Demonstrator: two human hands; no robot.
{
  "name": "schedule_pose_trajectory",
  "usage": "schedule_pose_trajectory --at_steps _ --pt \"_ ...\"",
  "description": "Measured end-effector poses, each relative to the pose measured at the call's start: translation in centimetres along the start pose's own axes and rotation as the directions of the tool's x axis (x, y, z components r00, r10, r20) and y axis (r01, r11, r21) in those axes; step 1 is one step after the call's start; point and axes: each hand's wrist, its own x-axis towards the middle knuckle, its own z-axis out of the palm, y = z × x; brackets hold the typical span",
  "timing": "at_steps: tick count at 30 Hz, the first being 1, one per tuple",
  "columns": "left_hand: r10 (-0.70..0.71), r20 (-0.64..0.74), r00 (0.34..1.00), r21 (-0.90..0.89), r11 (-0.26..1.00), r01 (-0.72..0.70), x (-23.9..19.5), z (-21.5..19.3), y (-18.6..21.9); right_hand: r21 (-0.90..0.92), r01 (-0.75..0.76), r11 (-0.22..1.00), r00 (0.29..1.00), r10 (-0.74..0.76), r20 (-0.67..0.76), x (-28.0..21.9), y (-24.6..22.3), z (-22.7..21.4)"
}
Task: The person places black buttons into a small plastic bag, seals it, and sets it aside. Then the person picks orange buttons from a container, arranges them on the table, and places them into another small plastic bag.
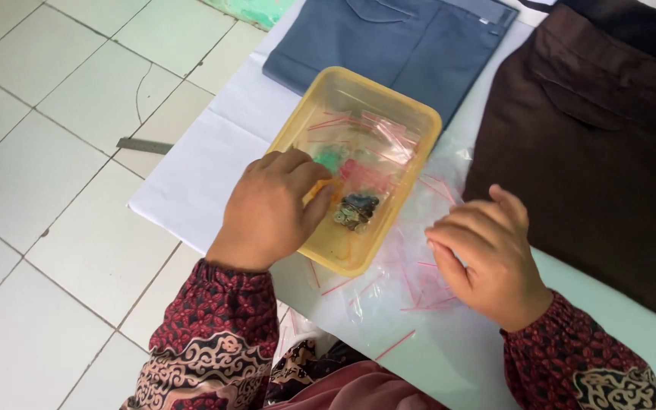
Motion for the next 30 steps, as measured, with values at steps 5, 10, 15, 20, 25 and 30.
schedule_pose_trajectory --at_steps 5,10,15,20,25,30 --pt "0.068 -0.154 0.986 -0.007 0.997 -0.070 0.0 0.0 0.5 -0.099 -0.133 0.986 0.977 0.147 0.154 -8.9 0.0 -1.9" --pt "0.181 -0.343 0.922 0.167 0.977 -0.130 -0.7 -0.2 1.3 -0.090 -0.296 0.951 0.939 0.307 0.155 -12.5 0.6 -3.0" --pt "0.346 -0.496 0.796 0.363 0.916 -0.172 -1.2 0.6 6.9 0.138 -0.207 0.969 0.978 0.199 0.064 -11.6 1.0 -3.7" --pt "0.402 -0.295 0.867 -0.044 0.901 -0.432 -2.4 6.3 17.2 0.268 -0.133 0.954 0.989 0.144 -0.023 -12.7 0.1 -5.9" --pt "0.588 -0.060 0.807 -0.299 0.760 -0.576 -1.9 11.2 25.9 0.385 -0.151 0.910 0.985 0.174 -0.025 -16.8 -0.8 -7.7" --pt "0.685 -0.020 0.728 -0.506 0.622 -0.598 1.6 12.8 32.4 0.257 -0.043 0.966 0.989 0.077 -0.126 -20.2 2.3 -13.4"
